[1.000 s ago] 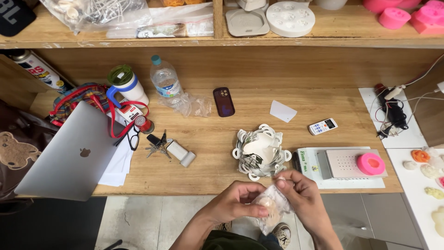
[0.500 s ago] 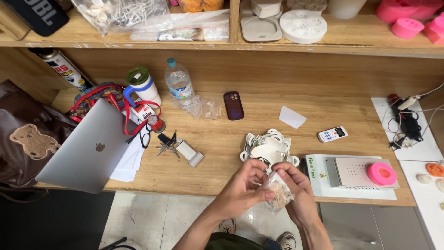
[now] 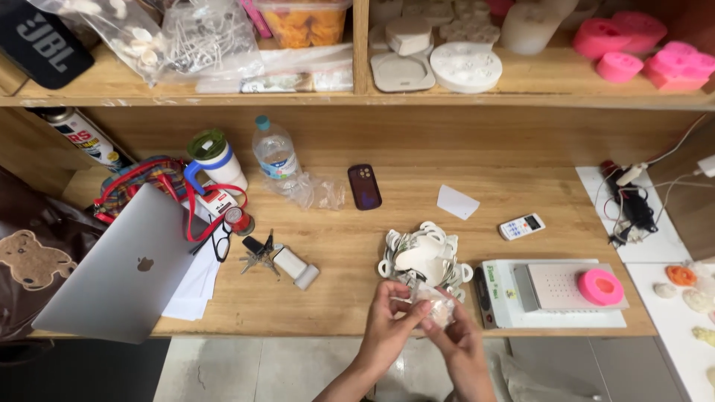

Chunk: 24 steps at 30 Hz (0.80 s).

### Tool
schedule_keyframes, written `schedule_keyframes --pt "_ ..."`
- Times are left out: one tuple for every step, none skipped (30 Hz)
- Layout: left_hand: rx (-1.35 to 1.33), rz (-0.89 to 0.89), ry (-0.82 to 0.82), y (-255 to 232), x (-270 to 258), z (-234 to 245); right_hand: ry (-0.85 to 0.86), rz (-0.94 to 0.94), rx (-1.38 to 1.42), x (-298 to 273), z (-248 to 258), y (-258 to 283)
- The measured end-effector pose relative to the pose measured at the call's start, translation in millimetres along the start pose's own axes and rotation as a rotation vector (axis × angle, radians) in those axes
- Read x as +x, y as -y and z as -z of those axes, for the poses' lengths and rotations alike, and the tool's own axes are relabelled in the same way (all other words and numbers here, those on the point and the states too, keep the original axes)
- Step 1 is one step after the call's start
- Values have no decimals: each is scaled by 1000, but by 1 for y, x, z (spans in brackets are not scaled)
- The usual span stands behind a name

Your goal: Stirring melted wax and assembling a decorative flower-shaped paper box to package a candle.

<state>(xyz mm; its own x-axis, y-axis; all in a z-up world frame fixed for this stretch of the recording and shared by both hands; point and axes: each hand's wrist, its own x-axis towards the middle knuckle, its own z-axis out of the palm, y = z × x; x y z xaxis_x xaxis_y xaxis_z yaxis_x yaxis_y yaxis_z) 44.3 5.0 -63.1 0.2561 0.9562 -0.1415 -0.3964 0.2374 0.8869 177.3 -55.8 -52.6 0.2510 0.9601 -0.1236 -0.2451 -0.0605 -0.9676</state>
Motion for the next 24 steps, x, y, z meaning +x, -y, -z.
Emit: schedule_keyframes --pt "78 22 29 0 -2 0 -49 -14 -10 -3 5 -2" --pt "78 30 29 5 1 3 -54 -21 -11 -7 20 -12" --pt "215 22 54 9 4 5 -127 -61 -37 -11 34 -21" --pt "349 6 80 12 11 6 -196 -95 -67 -11 50 -28" --pt "345 6 82 28 24 14 -198 -94 -71 -16 72 -42" --pt "443 -41 100 44 41 22 -271 -116 -41 -18 94 -55" --pt "540 -90 116 60 59 30 -343 -137 -10 -18 117 -68" --pt "540 -85 121 72 76 37 -350 -139 -10 -22 137 -79" --pt "615 -161 127 85 93 44 -399 -162 -1 -26 158 -91" --pt "688 -239 137 99 112 49 -451 -181 9 -30 180 -103" --pt "686 -238 147 102 129 50 -460 -179 11 -32 179 -97" --pt "800 -283 198 106 142 50 -494 -206 3 -39 180 -90" --pt "912 -330 251 111 154 49 -527 -233 -4 -46 181 -83" --pt "907 -327 260 110 161 43 -538 -233 -6 -49 185 -83" --pt "1068 -295 367 108 168 37 -532 -239 -27 -52 189 -84" --pt "1233 -263 472 104 177 32 -522 -243 -44 -51 190 -85" --pt "1231 -265 479 94 177 26 -529 -242 -43 -51 186 -78" --pt "1344 -178 541 85 176 20 -535 -244 -55 -53 182 -70" --pt "1456 -90 605 77 175 13 -542 -246 -68 -54 178 -63" --pt "1454 -91 613 67 175 9 -549 -246 -67 -55 179 -59" --pt "1294 -12 554 57 175 5 -571 -257 -73 -55 180 -56" --pt "1136 66 489 45 174 5 -587 -269 -77 -55 178 -54" --pt "1137 68 490 45 177 5 -588 -271 -76 -54 180 -51" --pt "1070 -44 444 44 179 7 -569 -270 -70 -52 182 -50"
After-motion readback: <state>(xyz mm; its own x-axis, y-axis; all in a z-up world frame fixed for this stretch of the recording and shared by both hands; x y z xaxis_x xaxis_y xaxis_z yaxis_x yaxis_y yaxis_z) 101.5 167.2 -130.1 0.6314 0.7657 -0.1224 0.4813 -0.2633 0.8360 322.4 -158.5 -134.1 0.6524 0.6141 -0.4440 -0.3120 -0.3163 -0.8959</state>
